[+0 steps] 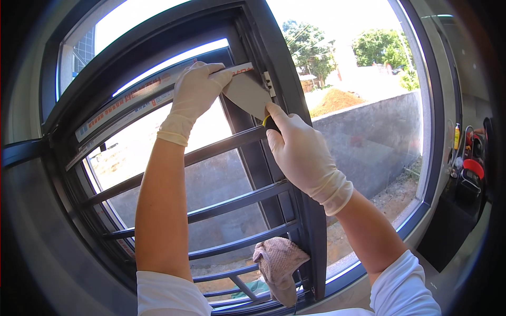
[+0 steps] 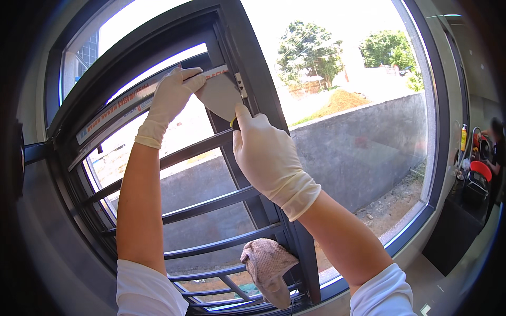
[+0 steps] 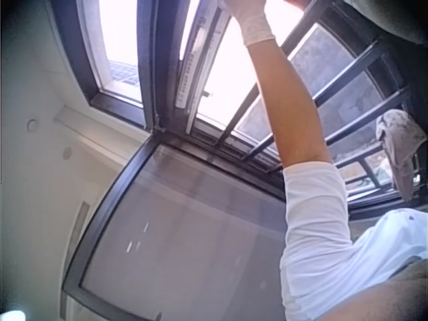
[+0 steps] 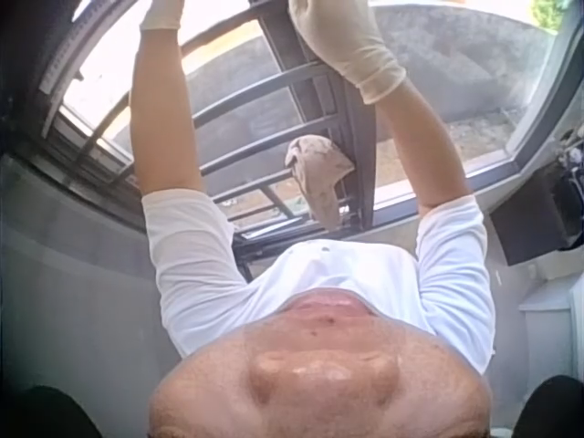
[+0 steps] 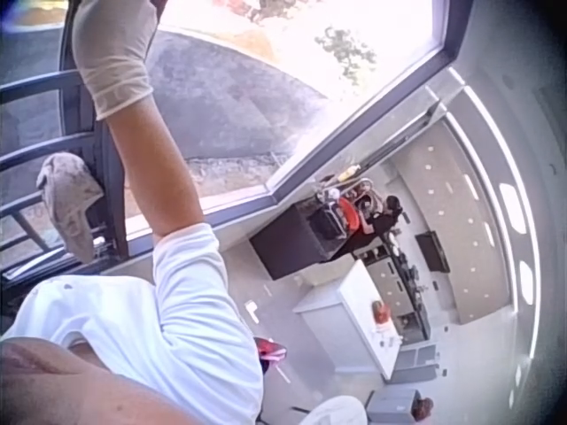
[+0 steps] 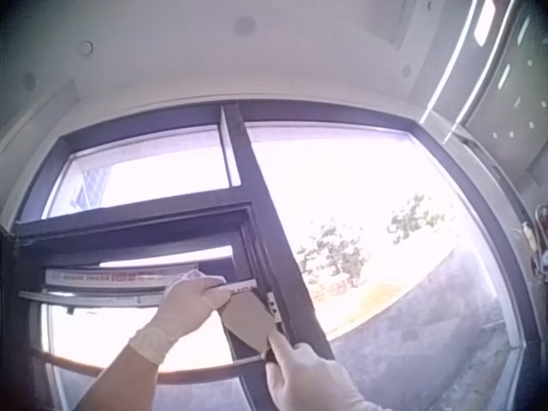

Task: Repairing or cleaning a window frame by removing protective film and using a scraper.

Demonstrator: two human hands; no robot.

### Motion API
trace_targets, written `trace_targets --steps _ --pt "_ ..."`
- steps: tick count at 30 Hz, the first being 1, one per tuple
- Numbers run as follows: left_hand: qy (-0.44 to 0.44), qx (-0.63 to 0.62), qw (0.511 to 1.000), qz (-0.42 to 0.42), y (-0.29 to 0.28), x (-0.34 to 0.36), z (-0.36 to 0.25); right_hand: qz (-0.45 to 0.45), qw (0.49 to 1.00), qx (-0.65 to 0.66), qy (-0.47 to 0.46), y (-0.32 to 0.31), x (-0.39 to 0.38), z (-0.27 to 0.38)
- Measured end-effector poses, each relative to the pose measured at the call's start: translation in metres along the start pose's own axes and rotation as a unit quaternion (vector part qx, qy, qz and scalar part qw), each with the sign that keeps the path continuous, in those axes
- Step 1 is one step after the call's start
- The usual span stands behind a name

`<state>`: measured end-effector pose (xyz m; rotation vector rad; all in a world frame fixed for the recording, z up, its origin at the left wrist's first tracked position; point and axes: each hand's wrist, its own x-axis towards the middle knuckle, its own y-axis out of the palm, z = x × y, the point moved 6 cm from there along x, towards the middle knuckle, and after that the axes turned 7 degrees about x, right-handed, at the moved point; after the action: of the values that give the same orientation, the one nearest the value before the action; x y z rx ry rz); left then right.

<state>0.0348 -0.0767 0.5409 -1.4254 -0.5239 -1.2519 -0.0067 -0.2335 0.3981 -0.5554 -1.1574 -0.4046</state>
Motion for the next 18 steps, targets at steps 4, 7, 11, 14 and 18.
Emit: trace_targets --steps 4,7,11,14,18 --pt "-0.009 0.005 1.0 -0.004 -0.0006 -0.0021 -0.0001 -0.008 0.999 -0.008 -0.035 0.0006 0.0001 0.0013" --pt "-0.005 0.002 1.0 -0.01 -0.0007 -0.0016 0.0003 -0.008 0.999 -0.004 -0.035 0.0 0.0011 0.0036" --pt "0.0 0.007 1.0 -0.009 0.0009 -0.0001 -0.0013 -0.018 0.999 -0.008 -0.036 0.0 -0.0009 0.0022" --pt "0.015 0.03 0.999 -0.036 0.0022 -0.0007 0.0034 -0.014 0.999 0.001 -0.036 0.0016 -0.0008 0.002" --pt "0.013 0.031 0.999 -0.038 0.0009 0.0 0.0019 -0.021 0.999 0.003 -0.039 0.0006 0.0026 0.0004"
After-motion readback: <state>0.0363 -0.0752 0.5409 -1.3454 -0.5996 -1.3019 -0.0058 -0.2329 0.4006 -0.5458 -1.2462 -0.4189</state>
